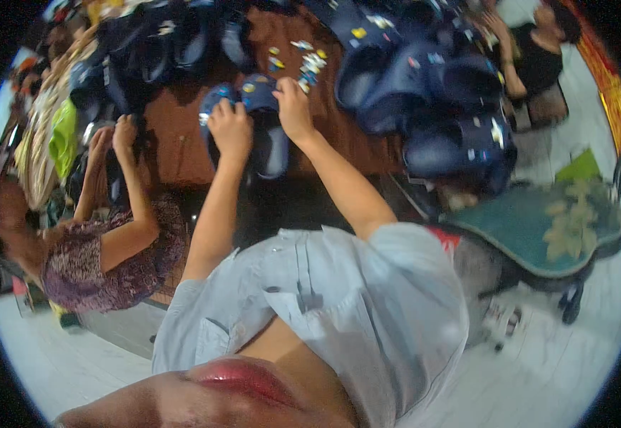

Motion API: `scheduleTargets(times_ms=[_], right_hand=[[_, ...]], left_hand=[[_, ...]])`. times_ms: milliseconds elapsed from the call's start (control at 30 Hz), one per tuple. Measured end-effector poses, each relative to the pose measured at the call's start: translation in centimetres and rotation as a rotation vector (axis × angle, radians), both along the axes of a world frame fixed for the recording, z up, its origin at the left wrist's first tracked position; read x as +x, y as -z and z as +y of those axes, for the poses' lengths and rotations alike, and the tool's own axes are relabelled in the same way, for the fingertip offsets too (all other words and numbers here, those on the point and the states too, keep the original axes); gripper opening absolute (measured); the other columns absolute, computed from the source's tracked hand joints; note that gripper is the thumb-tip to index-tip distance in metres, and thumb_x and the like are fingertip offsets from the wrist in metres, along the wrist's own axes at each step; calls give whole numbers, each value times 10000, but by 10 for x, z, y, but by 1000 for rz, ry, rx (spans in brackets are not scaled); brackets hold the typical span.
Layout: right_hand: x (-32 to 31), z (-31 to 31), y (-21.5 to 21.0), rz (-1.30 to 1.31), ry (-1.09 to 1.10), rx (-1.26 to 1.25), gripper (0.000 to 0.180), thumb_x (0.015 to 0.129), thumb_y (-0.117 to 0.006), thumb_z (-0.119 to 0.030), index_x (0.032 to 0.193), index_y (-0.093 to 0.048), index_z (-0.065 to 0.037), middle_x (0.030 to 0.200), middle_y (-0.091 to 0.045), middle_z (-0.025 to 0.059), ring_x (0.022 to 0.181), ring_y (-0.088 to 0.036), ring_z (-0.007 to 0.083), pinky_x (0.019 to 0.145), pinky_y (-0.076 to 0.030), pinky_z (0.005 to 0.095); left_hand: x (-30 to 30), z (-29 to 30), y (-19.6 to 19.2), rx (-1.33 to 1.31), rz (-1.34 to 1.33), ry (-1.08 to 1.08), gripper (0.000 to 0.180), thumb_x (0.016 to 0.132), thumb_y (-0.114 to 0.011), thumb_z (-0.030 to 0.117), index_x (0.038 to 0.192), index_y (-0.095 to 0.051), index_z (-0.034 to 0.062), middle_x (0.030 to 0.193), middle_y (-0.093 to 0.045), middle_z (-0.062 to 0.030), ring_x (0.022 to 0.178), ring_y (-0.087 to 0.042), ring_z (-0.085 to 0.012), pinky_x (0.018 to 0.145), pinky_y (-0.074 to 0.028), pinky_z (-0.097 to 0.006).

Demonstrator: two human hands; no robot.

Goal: Applying small decorative charms to the ventilation holes of blue rubber clogs.

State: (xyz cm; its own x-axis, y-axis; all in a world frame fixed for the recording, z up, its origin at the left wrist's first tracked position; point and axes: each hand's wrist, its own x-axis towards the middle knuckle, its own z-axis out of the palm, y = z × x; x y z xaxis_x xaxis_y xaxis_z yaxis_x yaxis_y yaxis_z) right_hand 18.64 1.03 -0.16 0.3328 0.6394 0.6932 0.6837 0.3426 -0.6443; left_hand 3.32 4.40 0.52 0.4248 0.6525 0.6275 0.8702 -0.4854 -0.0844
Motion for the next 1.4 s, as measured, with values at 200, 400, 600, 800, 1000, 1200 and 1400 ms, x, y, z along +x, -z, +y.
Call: scheduleTargets(times_ms=[200, 400, 600, 800, 1000, 1200, 1400], right_hand=[[28, -129, -34, -198, 156, 137, 148, 907, -537, 25, 1046, -588, 19, 897, -609, 165, 812, -619, 320, 730, -495, 390], [61, -214, -11, 178, 392, -158, 99, 914, -606, -69, 988, -603, -3, 880, -651, 111, 815, -638, 221, 749, -493, 346], [57, -186, -2, 467, 108, -284, 95, 940, -591, -88, 1006, -603, -20, 800, -602, 8, 704, -518, 43, 632, -418, 222], [28, -94, -11, 358, -168, -326, 153, 953, -550, -118, 1060, -612, -30, 875, -644, 69, 751, -613, 138, 696, -473, 293], [-25, -10, -46, 156, -317, -295, 191, 916, -575, -183, 1034, -630, -43, 951, -686, 141, 852, -669, 296, 759, -494, 369], [-67, 46, -25, -428, -213, -181, 377, 839, -686, -404, 1027, -630, -82, 935, -678, 172, 901, -620, 384, 787, -486, 480], [-71, 30, -22, -681, -339, -283, 623, 691, -789, -481, 1164, -601, -121, 968, -602, 117, 927, -626, 324, 778, -483, 452]], left_hand=[[-1, -2, -4, 50, -8, 44, 296, 715, -726, 241, 946, -686, 61, 1099, -583, -147, 1076, -545, -324, 862, -412, -461], [-17, -6, -4, -8, 1, 20, 345, 703, -748, 255, 997, -689, 85, 1147, -579, -155, 1109, -536, -338, 885, -410, -483], [-25, -4, -19, -67, -272, 200, 415, 777, -762, 343, 1130, -697, 135, 1198, -579, -181, 1167, -515, -374, 933, -424, -505], [-90, 12, -30, -97, -477, -11, 333, 832, -722, 288, 1109, -704, 104, 1024, -678, -152, 954, -651, -317, 839, -505, -409], [-119, 30, -19, -542, -572, -178, 444, 834, -704, 451, 1016, -725, 47, 949, -720, -167, 909, -701, -307, 809, -537, -376], [-83, 59, -27, -763, -305, -301, 781, 825, -506, 749, 1091, -673, 34, 1075, -667, -275, 1067, -629, -422, 893, -500, -477], [-102, 95, 0, -897, -86, -176, 761, 887, -462, 702, 1121, -646, 2, 1071, -650, -306, 1053, -617, -455, 897, -488, -513]])
